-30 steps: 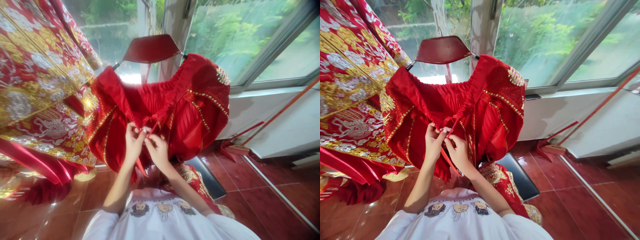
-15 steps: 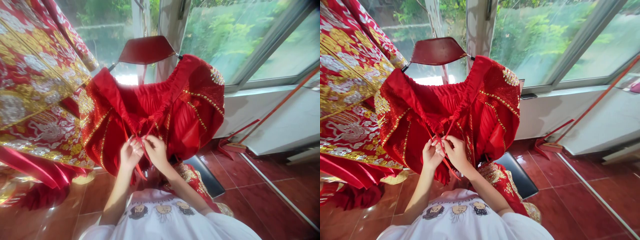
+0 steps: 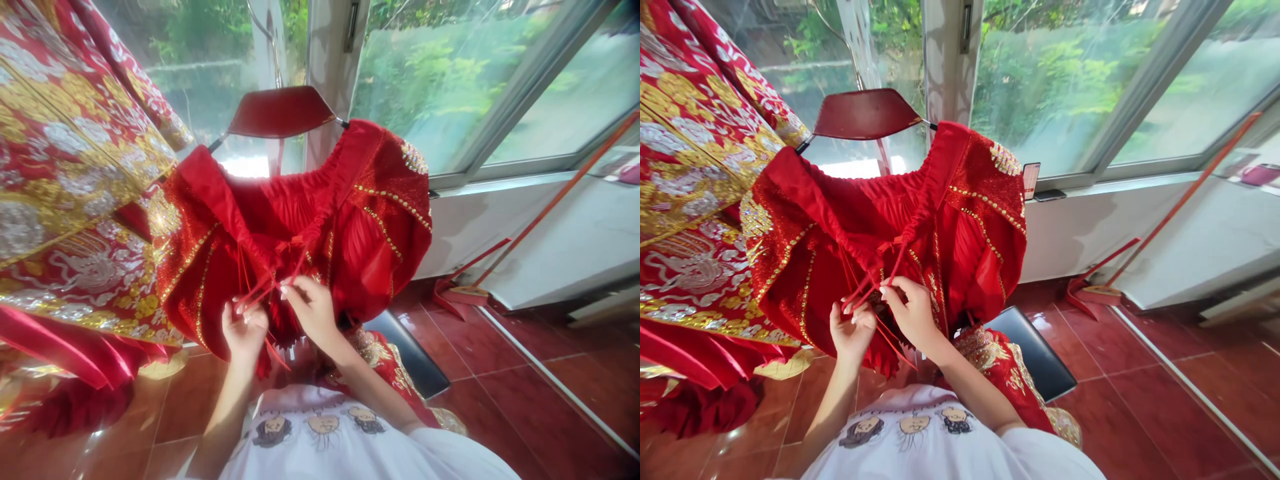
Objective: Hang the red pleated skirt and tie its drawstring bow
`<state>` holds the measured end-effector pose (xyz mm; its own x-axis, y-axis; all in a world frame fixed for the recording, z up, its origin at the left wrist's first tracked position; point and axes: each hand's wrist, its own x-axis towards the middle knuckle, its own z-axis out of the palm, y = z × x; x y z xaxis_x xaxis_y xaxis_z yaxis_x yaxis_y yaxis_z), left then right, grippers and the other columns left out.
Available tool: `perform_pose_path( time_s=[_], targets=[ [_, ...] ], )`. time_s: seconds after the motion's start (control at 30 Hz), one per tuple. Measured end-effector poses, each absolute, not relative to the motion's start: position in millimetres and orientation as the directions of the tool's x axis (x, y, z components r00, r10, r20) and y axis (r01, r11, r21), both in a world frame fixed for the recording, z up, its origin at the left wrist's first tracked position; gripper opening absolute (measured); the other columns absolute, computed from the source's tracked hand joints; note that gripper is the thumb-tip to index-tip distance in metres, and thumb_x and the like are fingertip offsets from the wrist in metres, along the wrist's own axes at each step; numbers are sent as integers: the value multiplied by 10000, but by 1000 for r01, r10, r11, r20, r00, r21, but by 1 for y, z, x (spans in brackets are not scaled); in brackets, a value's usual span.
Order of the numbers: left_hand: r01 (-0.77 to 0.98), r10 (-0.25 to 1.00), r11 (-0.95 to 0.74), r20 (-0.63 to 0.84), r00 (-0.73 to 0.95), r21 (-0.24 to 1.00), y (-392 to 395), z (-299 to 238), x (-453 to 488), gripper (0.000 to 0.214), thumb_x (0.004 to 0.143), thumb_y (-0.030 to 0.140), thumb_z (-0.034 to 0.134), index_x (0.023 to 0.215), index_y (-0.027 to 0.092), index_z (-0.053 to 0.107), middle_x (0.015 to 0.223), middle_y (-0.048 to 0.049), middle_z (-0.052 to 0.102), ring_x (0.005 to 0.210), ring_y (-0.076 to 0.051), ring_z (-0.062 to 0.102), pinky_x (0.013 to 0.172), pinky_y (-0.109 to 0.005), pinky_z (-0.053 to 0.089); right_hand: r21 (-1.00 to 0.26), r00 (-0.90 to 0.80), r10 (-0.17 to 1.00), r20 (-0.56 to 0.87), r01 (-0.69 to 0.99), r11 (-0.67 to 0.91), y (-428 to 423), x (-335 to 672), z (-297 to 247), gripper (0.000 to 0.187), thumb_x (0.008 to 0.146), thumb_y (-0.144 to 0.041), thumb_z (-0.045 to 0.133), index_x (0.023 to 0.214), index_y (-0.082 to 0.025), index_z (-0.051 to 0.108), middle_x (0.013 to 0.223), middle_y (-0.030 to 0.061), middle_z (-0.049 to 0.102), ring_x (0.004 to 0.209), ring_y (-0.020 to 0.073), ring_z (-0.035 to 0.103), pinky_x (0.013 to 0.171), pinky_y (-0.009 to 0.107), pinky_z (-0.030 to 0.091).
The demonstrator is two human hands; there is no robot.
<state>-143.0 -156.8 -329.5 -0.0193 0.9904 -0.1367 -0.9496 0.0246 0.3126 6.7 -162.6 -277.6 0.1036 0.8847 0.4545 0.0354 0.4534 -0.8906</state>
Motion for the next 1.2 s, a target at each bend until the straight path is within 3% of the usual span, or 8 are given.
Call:
perform_pose_path(
  time_s=[0.13, 0.23, 0.33, 0.4, 0.47, 0.63, 0.83, 1.2],
  targets=[
    [-758, 911, 14, -320, -258, 652, -165, -355, -144, 228, 728, 262, 639, 647, 160, 451, 571, 34, 411, 480, -70, 394, 497, -184, 391, -900, 108, 894, 435, 45, 433, -164, 8, -276, 170, 850, -291, 569, 835, -155, 669, 695, 22, 672, 613, 112, 638, 588, 194, 498],
    [-649, 839, -80, -300, -453, 756, -172, -361, -136, 57, 767, 203, 593, 760, 163, 552, 743, 2, 549, 640, -102, 520, 596, -196, 428, -897, 97, 892, 441, 78, 435, -164, 7, -275, 182, 859, -298, 550, 826, -155, 657, 683, 18, 661, 612, 112, 633, 590, 195, 492],
    [-368, 751, -306, -16, -661, 878, -175, -347, -127, 145, 775, 131, 630, 891, 215, 603, 911, 39, 577, 841, -78, 540, 776, -151, 417, -891, 89, 888, 452, 96, 444, -164, 6, -275, 176, 866, -288, 543, 824, -150, 644, 694, 18, 659, 617, 108, 628, 596, 189, 485],
    [-90, 761, -425, 302, -574, 901, -171, -328, -122, 72, 798, 166, 643, 857, 203, 622, 873, 26, 583, 838, -99, 539, 801, -177, 419, -883, 81, 881, 466, 104, 457, -164, 5, -274, 173, 869, -284, 542, 826, -147, 639, 703, 20, 661, 619, 106, 624, 603, 188, 484],
    [52, 814, -493, 481, -325, 869, -164, -307, -116, 61, 843, 236, 624, 878, 188, 638, 863, -4, 607, 824, -128, 558, 796, -217, 436, -871, 66, 872, 485, 125, 475, -164, 4, -273, 176, 874, -285, 536, 831, -148, 637, 721, 24, 665, 635, 109, 626, 619, 193, 488],
    [16, 886, -461, 459, 72, 887, -148, -267, -103, 283, 937, 413, 492, 883, 173, 633, 779, -20, 604, 693, -134, 551, 674, -226, 449, -821, -15, 841, 541, 210, 531, -164, 8, -263, 192, 874, -231, 476, 840, -150, 647, 788, 37, 680, 657, 110, 612, 634, 200, 486],
    [397, 773, -605, 628, 85, 690, -145, -245, -120, 352, 863, 367, 626, 604, 148, 529, 511, 40, 444, 461, -68, 353, 450, -198, 262, -713, -109, 807, 581, 410, 569, -161, 35, -236, 224, 851, -277, 571, 700, -132, 653, 578, -3, 576, 491, 62, 457, 501, 176, 359],
    [530, 360, -812, 925, 123, 245, -157, -149, -144, 180, 803, 268, 752, 653, 188, 693, 521, 67, 545, 438, -34, 380, 446, -191, 291, -459, -210, 642, 737, 543, 704, -171, 84, -141, 132, 790, -312, 700, 770, -200, 767, 562, -31, 614, 476, 34, 451, 461, 176, 325]
  ],
)
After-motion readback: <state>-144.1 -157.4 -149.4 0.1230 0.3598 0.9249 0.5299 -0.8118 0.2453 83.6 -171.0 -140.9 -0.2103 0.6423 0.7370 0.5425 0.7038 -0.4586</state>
